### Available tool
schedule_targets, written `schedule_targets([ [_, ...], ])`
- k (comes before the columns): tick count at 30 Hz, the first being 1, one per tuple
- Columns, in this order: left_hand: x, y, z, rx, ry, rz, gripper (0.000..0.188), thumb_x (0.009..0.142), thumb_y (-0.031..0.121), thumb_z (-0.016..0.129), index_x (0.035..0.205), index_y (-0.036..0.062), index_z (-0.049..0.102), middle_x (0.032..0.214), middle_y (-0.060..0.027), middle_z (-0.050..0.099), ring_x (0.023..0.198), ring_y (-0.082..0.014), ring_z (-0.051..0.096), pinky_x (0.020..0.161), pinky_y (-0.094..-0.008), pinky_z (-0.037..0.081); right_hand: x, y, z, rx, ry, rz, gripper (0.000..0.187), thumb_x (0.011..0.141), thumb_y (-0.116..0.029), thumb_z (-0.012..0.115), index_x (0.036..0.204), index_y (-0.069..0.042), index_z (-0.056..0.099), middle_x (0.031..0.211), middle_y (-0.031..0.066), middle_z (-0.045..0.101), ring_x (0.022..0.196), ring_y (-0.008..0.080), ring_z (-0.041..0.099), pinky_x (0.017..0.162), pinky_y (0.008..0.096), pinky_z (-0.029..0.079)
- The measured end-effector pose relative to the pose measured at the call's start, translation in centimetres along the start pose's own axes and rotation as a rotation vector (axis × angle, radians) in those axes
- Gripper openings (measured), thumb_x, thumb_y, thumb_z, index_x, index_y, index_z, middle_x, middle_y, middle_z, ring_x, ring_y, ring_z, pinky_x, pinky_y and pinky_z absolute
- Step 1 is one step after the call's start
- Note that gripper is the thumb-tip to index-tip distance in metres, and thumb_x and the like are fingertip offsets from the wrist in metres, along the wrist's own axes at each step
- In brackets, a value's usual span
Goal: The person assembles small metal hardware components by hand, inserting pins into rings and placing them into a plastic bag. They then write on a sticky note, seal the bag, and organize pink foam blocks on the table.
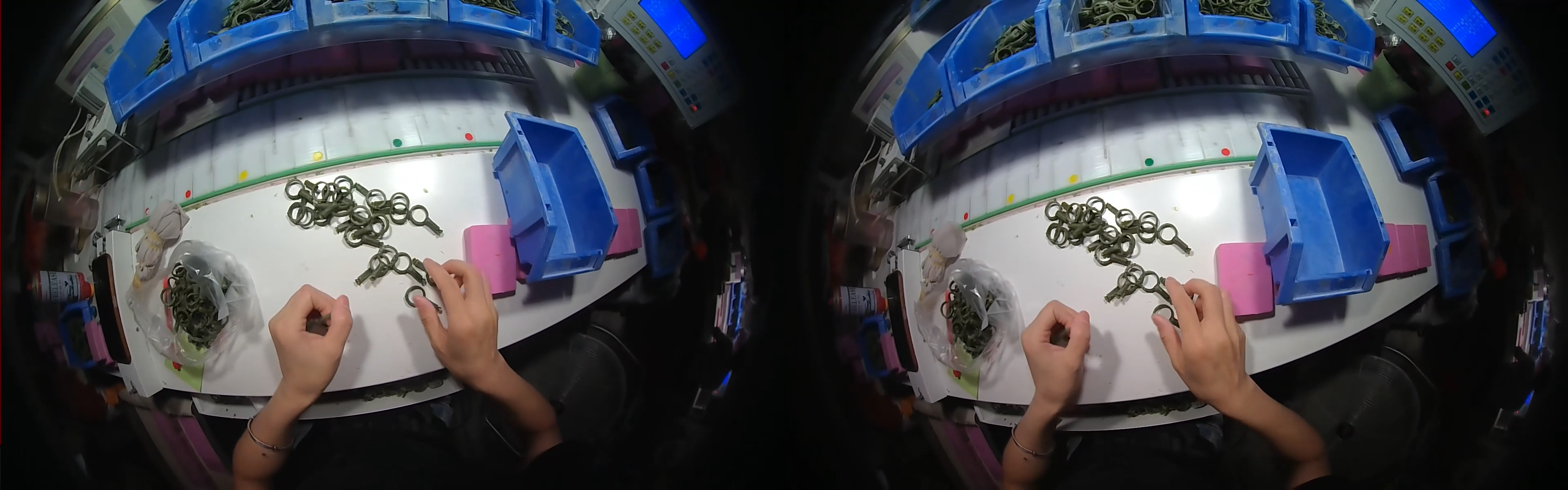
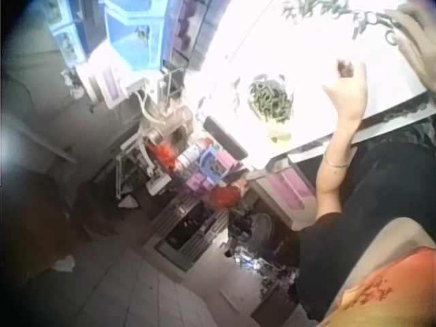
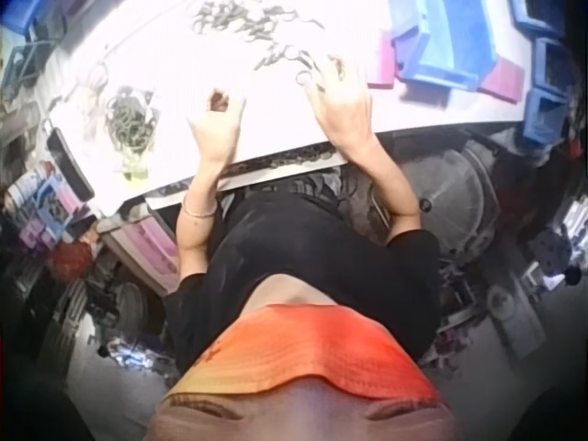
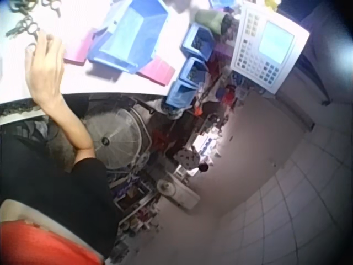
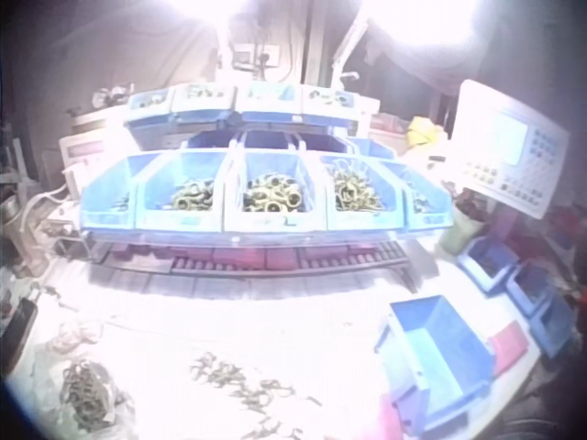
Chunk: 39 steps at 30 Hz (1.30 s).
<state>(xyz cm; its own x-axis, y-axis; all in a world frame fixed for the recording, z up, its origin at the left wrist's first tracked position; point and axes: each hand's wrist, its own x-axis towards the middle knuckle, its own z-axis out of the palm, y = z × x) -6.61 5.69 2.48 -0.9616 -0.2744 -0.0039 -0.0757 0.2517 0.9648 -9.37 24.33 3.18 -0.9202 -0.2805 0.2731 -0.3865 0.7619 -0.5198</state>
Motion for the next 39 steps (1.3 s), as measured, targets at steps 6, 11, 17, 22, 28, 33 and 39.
schedule_targets([
  [6,2.3,2.9,1.8,-0.02,-0.116,-0.031,0.005,0.082,-0.001,0.062,0.081,0.0,0.057,0.065,-0.0006,0.053,0.054,-0.0071,0.048,0.051,-0.0197,0.04,0.7,0.5,2.5,-0.172,0.034,-0.157,0.046,0.073,-0.022,0.072,0.113,-0.005,0.057,0.104,0.0097,0.053,0.085,0.0232,0.052,0.068,0.0318,0.045],
  [11,3.1,1.2,3.0,0.415,-0.2,0.3,0.013,0.078,0.003,0.068,0.09,0.0027,0.063,0.072,-0.0078,0.054,0.057,-0.0169,0.055,0.055,-0.0269,0.048,0.2,0.7,3.4,-0.163,0.086,-0.202,0.033,0.071,-0.014,0.072,0.099,-0.004,0.058,0.091,0.0076,0.054,0.072,0.0207,0.055,0.055,0.0306,0.046],
  [17,2.5,0.8,2.2,0.337,-0.159,0.27,0.012,0.077,0.003,0.069,0.088,0.0017,0.064,0.07,-0.0073,0.054,0.057,-0.0164,0.056,0.053,-0.0261,0.046,0.4,0.7,3.6,-0.261,0.134,-0.273,0.02,0.076,-0.012,0.066,0.089,-0.003,0.055,0.075,0.0061,0.047,0.062,0.0186,0.053,0.047,0.0284,0.044],
  [22,2.2,0.8,0.3,0.217,-0.123,0.165,0.011,0.077,0.005,0.07,0.087,0.0,0.067,0.067,-0.0055,0.058,0.057,-0.009,0.053,0.052,-0.0214,0.042,1.0,0.9,3.8,-0.296,0.119,-0.27,0.012,0.08,-0.011,0.063,0.085,-0.004,0.054,0.072,0.0064,0.045,0.059,0.0188,0.053,0.046,0.0286,0.044],
  [28,-0.1,2.0,-3.4,0.102,-0.073,0.022,0.01,0.078,0.008,0.07,0.085,0.0022,0.067,0.068,-0.0047,0.063,0.053,-0.0081,0.054,0.051,-0.0212,0.043,1.3,0.5,2.5,0.55,-0.063,0.339,0.009,0.089,-0.008,0.059,0.086,0.0,0.058,0.068,0.0052,0.055,0.051,0.0098,0.05,0.042,0.0239,0.038],
  [33,-2.8,4.7,-8.9,0.132,0.084,0.106,0.006,0.079,0.004,0.069,0.081,0.0,0.065,0.062,0.0031,0.058,0.054,-0.0009,0.047,0.048,-0.0171,0.036,5.1,-6.8,0.2,1.098,-0.434,0.437,0.013,0.092,-0.011,0.057,0.089,0.001,0.062,0.061,0.0009,0.054,0.048,0.004,0.046,0.04,0.0184,0.034],
  [39,-0.2,4.8,-14.8,0.493,0.284,0.13,0.008,0.077,0.003,0.067,0.081,-0.0004,0.063,0.074,-0.0115,0.059,0.06,-0.0248,0.058,0.056,-0.0338,0.046,10.8,-17.0,5.2,0.653,-0.371,-0.341,0.015,0.085,-0.013,0.061,0.084,0.002,0.061,0.065,0.0138,0.059,0.056,0.0272,0.057,0.053,0.0347,0.046],
])
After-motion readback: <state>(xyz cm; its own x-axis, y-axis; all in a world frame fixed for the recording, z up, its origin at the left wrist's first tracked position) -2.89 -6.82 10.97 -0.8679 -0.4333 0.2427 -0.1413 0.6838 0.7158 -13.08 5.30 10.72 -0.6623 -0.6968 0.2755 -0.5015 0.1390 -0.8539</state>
